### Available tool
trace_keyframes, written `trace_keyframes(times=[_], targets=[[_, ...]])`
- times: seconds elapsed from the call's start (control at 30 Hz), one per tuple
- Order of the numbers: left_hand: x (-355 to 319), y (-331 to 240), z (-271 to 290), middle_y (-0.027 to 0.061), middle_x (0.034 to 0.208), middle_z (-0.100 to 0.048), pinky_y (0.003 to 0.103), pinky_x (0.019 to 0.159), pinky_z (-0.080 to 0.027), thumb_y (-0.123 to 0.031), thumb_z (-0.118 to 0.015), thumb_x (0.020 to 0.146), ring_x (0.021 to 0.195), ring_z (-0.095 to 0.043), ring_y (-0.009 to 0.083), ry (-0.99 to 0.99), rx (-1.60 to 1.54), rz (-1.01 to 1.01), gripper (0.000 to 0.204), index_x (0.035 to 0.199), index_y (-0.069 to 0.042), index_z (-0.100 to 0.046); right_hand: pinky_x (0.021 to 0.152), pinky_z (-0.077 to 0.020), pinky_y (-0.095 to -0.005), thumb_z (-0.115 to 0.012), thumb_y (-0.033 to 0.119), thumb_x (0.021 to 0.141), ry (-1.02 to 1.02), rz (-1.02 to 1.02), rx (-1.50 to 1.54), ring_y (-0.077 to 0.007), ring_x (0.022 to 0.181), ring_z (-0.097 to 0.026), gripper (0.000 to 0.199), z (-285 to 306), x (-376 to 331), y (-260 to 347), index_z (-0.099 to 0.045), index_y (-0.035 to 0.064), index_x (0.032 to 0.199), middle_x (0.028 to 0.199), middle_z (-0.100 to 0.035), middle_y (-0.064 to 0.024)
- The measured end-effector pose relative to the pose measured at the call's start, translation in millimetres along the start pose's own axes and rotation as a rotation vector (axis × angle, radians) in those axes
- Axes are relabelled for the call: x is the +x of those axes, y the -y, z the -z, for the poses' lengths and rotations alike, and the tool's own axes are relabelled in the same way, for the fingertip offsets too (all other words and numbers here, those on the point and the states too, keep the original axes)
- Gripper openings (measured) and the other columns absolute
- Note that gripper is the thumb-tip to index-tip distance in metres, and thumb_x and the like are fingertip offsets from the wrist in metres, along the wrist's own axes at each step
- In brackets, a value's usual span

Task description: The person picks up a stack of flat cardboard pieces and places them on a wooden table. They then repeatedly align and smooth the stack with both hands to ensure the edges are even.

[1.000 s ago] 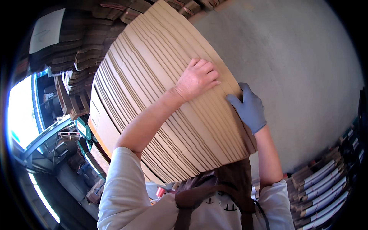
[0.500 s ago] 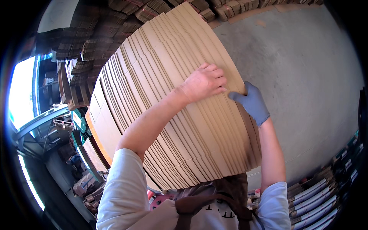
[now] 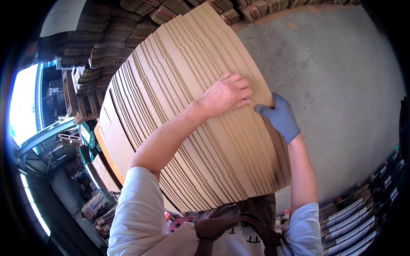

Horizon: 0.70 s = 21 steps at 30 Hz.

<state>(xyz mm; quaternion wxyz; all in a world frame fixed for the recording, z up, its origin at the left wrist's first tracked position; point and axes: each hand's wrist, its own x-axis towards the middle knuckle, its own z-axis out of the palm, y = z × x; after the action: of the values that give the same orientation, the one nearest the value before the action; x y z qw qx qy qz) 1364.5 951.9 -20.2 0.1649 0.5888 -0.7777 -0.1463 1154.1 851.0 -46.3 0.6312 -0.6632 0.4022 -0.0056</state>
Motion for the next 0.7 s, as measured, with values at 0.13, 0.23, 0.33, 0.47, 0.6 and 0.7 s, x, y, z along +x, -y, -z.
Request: trace_keyframes(times=[0.13, 0.23, 0.33, 0.47, 0.6, 0.7], targets=[[-0.2, 0.7, 0.1, 0.0039, 0.089, -0.053, 0.038, 0.089, -0.044, -0.027, -0.073, 0.084, 0.096, -0.054, 0.0251, 0.000, -0.007, -0.005, 0.022, 0.083, -0.011, -0.059, 0.076, -0.0551, -0.0370, -0.079, 0.030, 0.080, -0.005, 0.006, -0.005, -0.0273, 0.085, -0.072, 0.046, -0.9, 0.4, -1.3, -0.066, -0.0052, 0.106, 0.095, -0.073, -0.0216], [-0.3, 0.7, 0.5, 0.0040, 0.089, -0.053, 0.038, 0.089, -0.044, -0.027, -0.073, 0.084, 0.096, -0.054, 0.0251, 0.004, -0.016, 0.000, 0.022, 0.083, -0.011, -0.059, 0.077, -0.0552, -0.0373, -0.079, 0.030, 0.080, -0.005, -0.003, -0.019, -0.0279, 0.086, -0.072, 0.046, -0.2, 0.0, 0.3, -0.065, -0.0053, 0.107, 0.096, -0.073, -0.0219], [0.0, 0.5, 1.9, 0.0040, 0.089, -0.053, 0.038, 0.089, -0.044, -0.027, -0.073, 0.084, 0.097, -0.054, 0.0251, 0.011, -0.020, 0.003, 0.022, 0.084, -0.011, -0.059, 0.077, -0.0552, -0.0376, -0.079, 0.030, 0.080, -0.004, -0.009, -0.021, -0.0281, 0.086, -0.072, 0.046, -0.3, 0.0, -0.3, -0.065, -0.0052, 0.107, 0.096, -0.073, -0.0221], [-1.2, 0.7, 3.0, 0.0041, 0.089, -0.054, 0.038, 0.089, -0.044, -0.027, -0.074, 0.083, 0.097, -0.054, 0.0251, 0.002, -0.024, 0.002, 0.021, 0.084, -0.011, -0.059, 0.077, -0.0551, -0.0381, -0.080, 0.030, 0.080, -0.010, 0.001, -0.056, -0.0283, 0.087, -0.072, 0.046, 1.0, 0.3, 0.8, -0.065, -0.0049, 0.106, 0.096, -0.073, -0.0220], [-4.0, 0.9, 4.0, 0.0044, 0.089, -0.054, 0.039, 0.088, -0.045, -0.026, -0.074, 0.083, 0.096, -0.055, 0.0255, 0.008, -0.025, 0.010, 0.021, 0.086, -0.011, -0.060, 0.077, -0.0545, -0.0374, -0.080, 0.030, 0.079, -0.003, -0.013, -0.046, -0.0280, 0.085, -0.071, 0.045, 1.5, 0.9, 0.9, -0.065, -0.0046, 0.104, 0.095, -0.072, -0.0209], [-4.9, 3.0, 1.0, 0.0050, 0.089, -0.054, 0.039, 0.086, -0.045, -0.025, -0.074, 0.083, 0.094, -0.055, 0.0265, 0.001, -0.014, 0.015, 0.020, 0.086, -0.011, -0.060, 0.076, -0.0536, -0.0364, -0.080, 0.032, 0.080, -0.040, 0.072, -0.013, -0.0260, 0.083, -0.069, 0.045, -1.6, 4.6, -2.6, -0.066, -0.0038, 0.104, 0.094, -0.072, -0.0188]])
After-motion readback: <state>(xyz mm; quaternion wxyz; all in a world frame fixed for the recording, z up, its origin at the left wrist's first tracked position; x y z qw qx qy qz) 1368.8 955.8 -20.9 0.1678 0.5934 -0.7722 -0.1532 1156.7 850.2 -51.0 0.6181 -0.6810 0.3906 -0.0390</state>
